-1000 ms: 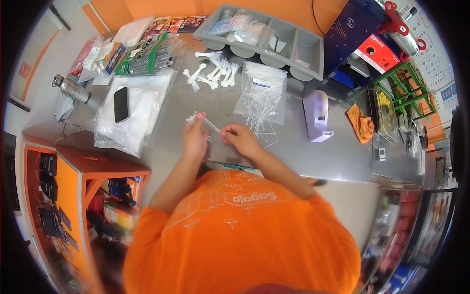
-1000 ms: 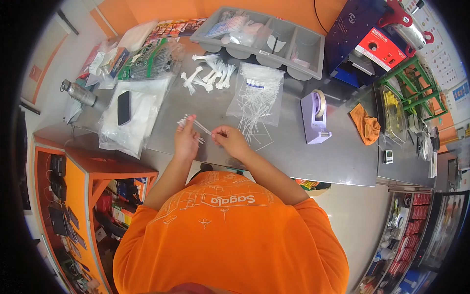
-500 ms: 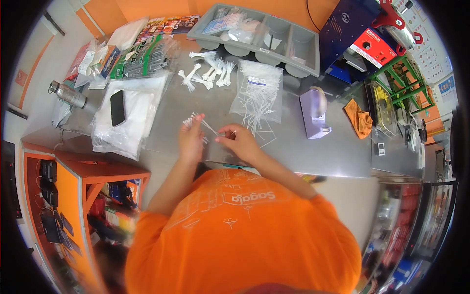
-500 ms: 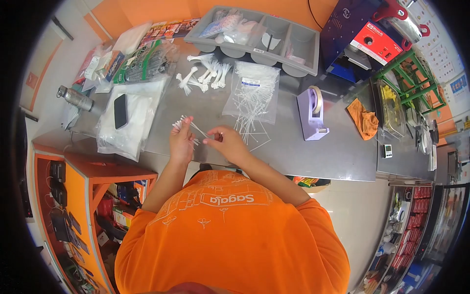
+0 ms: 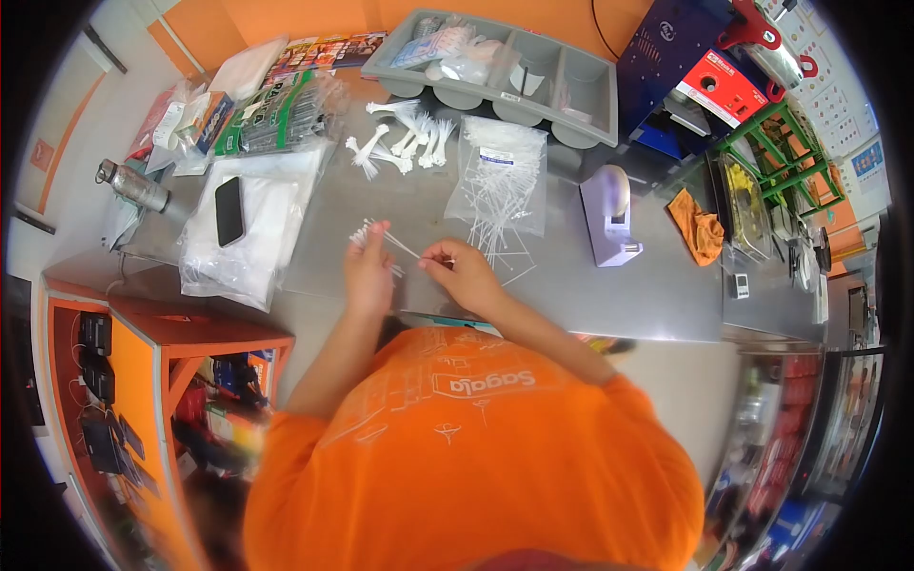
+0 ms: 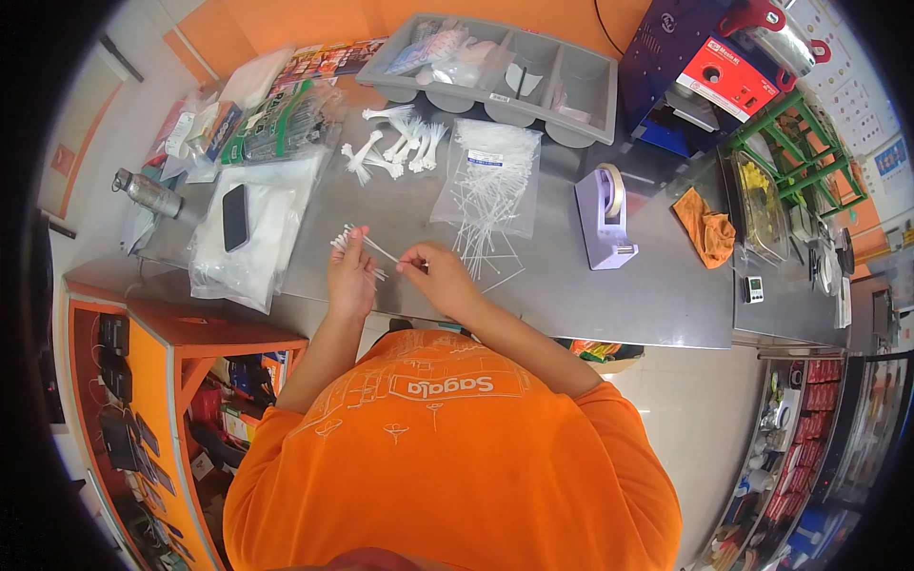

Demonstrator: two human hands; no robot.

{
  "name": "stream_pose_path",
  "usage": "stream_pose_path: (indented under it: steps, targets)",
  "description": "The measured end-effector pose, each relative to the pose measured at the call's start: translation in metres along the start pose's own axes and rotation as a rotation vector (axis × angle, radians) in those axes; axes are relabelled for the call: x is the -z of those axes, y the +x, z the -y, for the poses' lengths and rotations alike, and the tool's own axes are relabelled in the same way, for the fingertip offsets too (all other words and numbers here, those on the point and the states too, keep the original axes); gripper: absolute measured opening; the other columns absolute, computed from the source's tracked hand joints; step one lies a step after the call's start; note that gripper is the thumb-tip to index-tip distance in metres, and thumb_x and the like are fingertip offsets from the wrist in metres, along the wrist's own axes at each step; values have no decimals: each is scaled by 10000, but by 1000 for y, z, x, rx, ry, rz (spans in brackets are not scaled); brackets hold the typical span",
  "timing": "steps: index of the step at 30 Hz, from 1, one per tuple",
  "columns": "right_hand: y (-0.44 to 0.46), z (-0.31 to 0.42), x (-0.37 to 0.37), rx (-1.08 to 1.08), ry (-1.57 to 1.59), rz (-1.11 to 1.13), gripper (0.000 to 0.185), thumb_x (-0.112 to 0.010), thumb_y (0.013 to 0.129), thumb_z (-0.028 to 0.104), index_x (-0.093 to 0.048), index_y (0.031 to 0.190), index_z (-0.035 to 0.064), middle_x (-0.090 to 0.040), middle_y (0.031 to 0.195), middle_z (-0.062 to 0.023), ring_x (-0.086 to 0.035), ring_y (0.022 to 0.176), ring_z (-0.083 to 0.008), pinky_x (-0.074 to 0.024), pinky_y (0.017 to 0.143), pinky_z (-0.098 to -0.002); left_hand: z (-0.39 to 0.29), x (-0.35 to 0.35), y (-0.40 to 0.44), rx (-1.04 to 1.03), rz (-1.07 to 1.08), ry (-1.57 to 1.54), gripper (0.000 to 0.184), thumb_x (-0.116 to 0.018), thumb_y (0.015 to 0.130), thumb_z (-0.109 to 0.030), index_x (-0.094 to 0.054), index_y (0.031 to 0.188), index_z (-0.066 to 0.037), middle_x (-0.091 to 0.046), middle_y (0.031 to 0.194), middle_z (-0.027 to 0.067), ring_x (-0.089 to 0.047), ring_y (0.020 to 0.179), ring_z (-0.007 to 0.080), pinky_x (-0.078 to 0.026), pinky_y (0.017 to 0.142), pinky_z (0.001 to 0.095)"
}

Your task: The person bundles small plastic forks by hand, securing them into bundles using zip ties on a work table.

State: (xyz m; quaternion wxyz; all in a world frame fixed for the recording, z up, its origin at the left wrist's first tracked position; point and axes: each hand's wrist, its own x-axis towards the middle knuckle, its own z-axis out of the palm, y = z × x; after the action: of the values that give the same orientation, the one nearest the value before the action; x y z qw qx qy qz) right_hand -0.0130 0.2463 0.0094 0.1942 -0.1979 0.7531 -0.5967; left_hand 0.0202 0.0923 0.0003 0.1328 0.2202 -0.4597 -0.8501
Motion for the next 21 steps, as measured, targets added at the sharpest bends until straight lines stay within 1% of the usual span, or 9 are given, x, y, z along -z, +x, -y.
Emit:
stream_pose_path:
  steps: [4,7,10,12,13,15,16,18,21]
  targets:
    - [1,4,11,119,-77,-61,122,-609,786,113,-584,832,3,-552,781,-85,-534,704,-175,-440,660,-283,-4,2,1,-9,3,-1,276,-566,855,-307,-518,958,-55,-460,774,-24,-339,556,42,-290,548,203]
    - [2,17,30,200,-242,-14,110,-603,774,105,-570,808,6,-544,786,-113,-540,711,-235,-439,643,-319,-9,9,9,-117,-176,-113,229,-523,880,-311,-535,918,-85,-431,687,-46,-337,603,47,-304,581,218]
    - [3,27,46,319,-459,86,93,-586,765,96,-559,796,13,-529,796,-114,-545,734,-263,-445,647,-348,-9,32,19,-79,-191,-15,202,-484,889,-297,-493,964,-110,-509,886,-5,-435,720,109,-341,672,251]
    - [6,35,52,414,-568,134,81,-574,757,90,-554,789,17,-520,801,-113,-548,747,-272,-448,651,-363,-7,42,23,61,97,109,204,-442,890,-293,-521,917,-107,-523,949,8,-468,887,140,-353,772,300]
    - [10,39,55,518,-712,230,72,-559,742,82,-554,784,23,-518,808,-112,-553,755,-273,-455,656,-366,-8,44,24,61,97,109,204,-442,890,-293,-521,917,-107,-523,949,8,-468,887,140,-353,772,300]
    - [10,50,58,623,-855,324,70,-545,727,75,-554,779,29,-516,816,-111,-557,764,-274,-462,662,-369,-12,44,26,163,500,873,224,-431,878,-295,-560,861,-113,-528,1094,30,-406,1085,204,-304,890,435]
    - [9,59,59,655,-955,348,69,-539,710,70,-558,763,31,-520,814,-113,-561,769,-272,-468,662,-362,-17,34,18,160,502,876,224,-431,878,-295,-560,861,-113,-528,1094,30,-406,1085,204,-304,890,435]
    - [8,73,63,688,-1060,367,70,-532,694,66,-561,747,32,-523,813,-115,-565,774,-270,-473,663,-356,-23,12,-3,-292,217,1485,232,-432,866,-289,-590,832,-123,-483,1236,29,-302,1210,284,-202,932,568]
    - [7,84,70,710,-1111,359,69,-537,682,59,-568,733,24,-530,811,-118,-571,765,-269,-481,663,-354,-36,13,-4,-270,249,1653,217,-422,872,-288,-601,858,-165,-414,1325,3,-246,1242,332,-150,934,607]
